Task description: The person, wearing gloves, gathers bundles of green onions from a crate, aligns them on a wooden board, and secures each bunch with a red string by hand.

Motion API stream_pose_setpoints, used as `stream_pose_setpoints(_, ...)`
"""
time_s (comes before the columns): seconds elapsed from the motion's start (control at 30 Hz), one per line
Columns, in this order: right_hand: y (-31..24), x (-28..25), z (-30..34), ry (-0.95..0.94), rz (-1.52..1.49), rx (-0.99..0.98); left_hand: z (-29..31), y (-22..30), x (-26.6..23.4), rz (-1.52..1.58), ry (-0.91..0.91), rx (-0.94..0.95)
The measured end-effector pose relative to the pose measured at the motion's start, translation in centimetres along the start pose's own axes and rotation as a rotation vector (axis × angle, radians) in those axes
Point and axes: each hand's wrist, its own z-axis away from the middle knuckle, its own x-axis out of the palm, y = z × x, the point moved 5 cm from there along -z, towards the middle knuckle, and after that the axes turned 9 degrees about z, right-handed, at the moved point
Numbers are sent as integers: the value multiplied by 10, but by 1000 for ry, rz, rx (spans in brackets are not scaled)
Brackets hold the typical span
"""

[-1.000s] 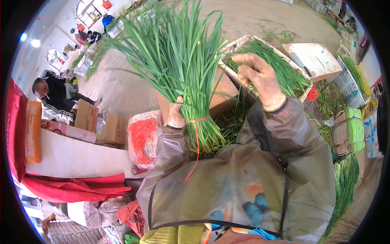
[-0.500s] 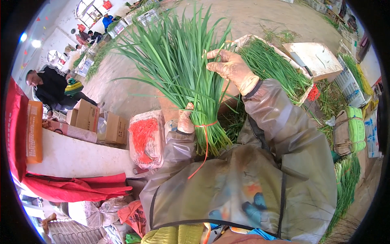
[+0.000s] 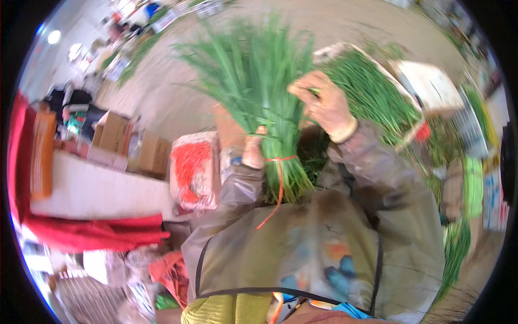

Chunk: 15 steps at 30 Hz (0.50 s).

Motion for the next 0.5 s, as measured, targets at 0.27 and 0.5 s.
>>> stream_pose_setpoints(0.27, 12, -18, 8, -475, 63, 228, 5, -4, 23, 73, 145, -75)
stream_pose_setpoints(0.5, 76, -120, -47, -77, 529, -92, 17, -4, -8, 130, 97, -143)
